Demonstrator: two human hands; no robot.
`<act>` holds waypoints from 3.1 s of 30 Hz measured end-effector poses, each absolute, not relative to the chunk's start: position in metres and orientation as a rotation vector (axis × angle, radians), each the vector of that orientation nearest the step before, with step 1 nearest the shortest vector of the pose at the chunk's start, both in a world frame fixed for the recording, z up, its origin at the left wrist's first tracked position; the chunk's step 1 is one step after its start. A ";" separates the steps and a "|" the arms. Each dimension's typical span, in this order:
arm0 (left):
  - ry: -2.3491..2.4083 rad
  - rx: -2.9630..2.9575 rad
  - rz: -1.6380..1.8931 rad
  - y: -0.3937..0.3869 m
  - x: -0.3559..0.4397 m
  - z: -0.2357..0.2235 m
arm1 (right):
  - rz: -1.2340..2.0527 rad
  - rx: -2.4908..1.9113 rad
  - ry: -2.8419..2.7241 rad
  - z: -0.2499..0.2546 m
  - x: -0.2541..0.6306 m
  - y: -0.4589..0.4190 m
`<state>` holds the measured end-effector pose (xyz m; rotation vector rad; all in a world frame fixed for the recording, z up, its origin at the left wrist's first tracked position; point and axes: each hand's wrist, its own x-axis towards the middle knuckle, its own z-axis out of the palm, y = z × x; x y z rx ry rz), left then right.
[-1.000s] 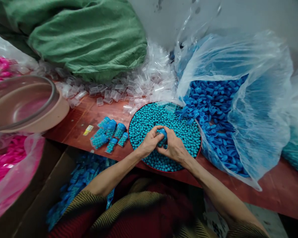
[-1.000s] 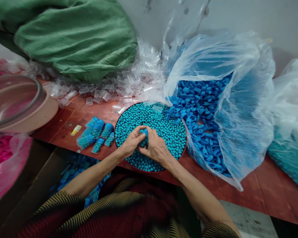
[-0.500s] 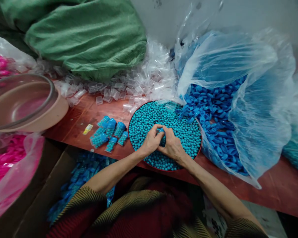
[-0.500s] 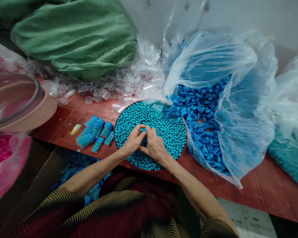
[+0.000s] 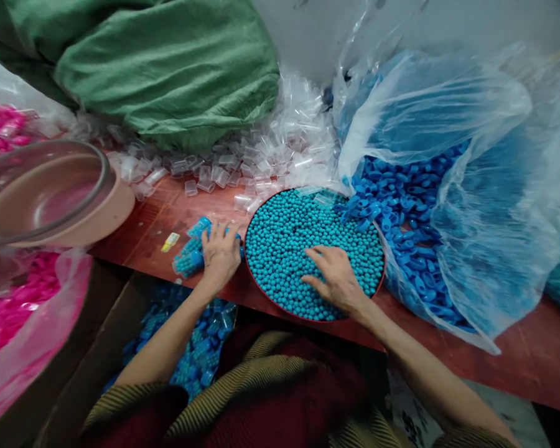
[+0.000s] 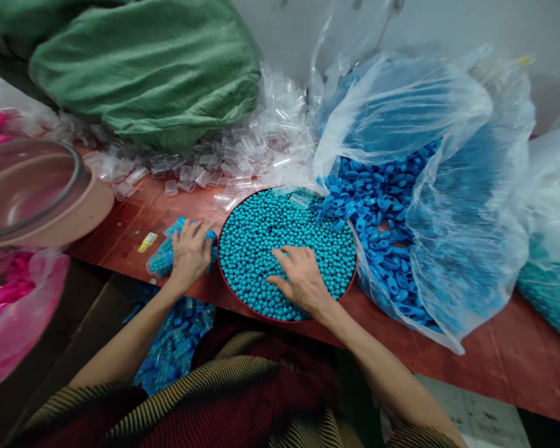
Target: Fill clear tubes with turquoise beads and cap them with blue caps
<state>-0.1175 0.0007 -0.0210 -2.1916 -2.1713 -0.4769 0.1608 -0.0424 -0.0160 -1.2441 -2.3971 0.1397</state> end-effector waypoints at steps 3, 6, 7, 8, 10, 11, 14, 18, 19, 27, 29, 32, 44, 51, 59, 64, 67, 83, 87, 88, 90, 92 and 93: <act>-2.052 -2.384 -0.285 0.018 -0.118 -0.037 | 0.237 -0.998 -2.659 -0.014 0.143 -0.060; -1.938 -2.480 -0.032 0.028 -0.125 -0.044 | 0.286 -0.856 -2.818 -0.014 0.137 -0.061; -1.911 -2.494 0.042 0.028 -0.127 -0.043 | 0.288 -0.829 -2.850 -0.015 0.137 -0.058; -1.893 -2.498 0.097 0.026 -0.129 -0.042 | 0.283 -0.808 -2.870 -0.017 0.137 -0.052; -1.873 -2.495 0.154 0.017 -0.132 -0.039 | 0.258 -0.792 -2.887 -0.021 0.139 -0.039; -1.865 -2.492 0.163 0.011 -0.134 -0.038 | 0.242 -0.791 -2.890 -0.024 0.140 -0.032; -1.849 -2.502 0.158 -0.008 -0.145 -0.040 | 0.217 -0.790 -2.875 -0.031 0.142 -0.017; -1.852 -2.463 0.090 -0.035 -0.166 -0.046 | 0.221 -0.790 -2.739 -0.032 0.147 -0.008; -1.853 -2.436 0.072 -0.041 -0.171 -0.046 | 0.199 -0.836 -2.689 -0.030 0.149 -0.005; -2.014 -2.034 -0.135 -0.014 -0.171 -0.032 | 0.046 -1.316 -2.384 -0.019 0.157 0.037; -2.037 -2.009 -0.129 0.009 -0.171 -0.034 | 0.011 -1.344 -2.376 -0.017 0.156 0.041; -2.118 -2.115 0.012 0.031 -0.180 -0.042 | -0.038 -1.483 -2.316 -0.017 0.158 0.047; -2.116 -2.105 0.058 -0.049 -0.226 -0.040 | -0.032 -1.750 -2.244 -0.023 0.170 0.086; -2.273 -2.186 -0.570 0.011 -0.183 -0.029 | 0.043 -1.469 -2.166 -0.026 0.172 0.106; -1.914 -2.619 -1.024 0.106 -0.058 -0.013 | -0.136 -1.771 -2.439 -0.005 0.150 0.143; -1.923 -2.705 -1.296 0.106 -0.020 -0.016 | -0.139 -1.630 -2.469 -0.003 0.144 0.122; -1.990 -2.785 -1.659 0.103 -0.011 -0.015 | 0.017 -1.528 -2.414 0.002 0.145 0.107; -2.459 -2.911 -1.482 0.076 -0.034 0.001 | 1.017 -1.319 -1.657 -0.026 0.158 0.039; -2.385 -3.112 -1.379 0.060 -0.016 -0.015 | 1.168 -1.330 -1.423 -0.036 0.145 0.028; -2.373 -3.144 -1.365 0.058 -0.013 -0.017 | 1.167 -1.340 -1.418 -0.037 0.143 0.026; -2.350 -3.189 -1.321 0.056 -0.010 -0.018 | 1.124 -1.348 -1.476 -0.034 0.142 0.022; -2.317 -3.221 -1.224 0.056 -0.009 -0.017 | 1.043 -1.370 -1.606 -0.027 0.144 0.021; -2.289 -3.246 -1.168 0.056 -0.009 -0.016 | 1.019 -1.393 -1.692 -0.023 0.147 0.021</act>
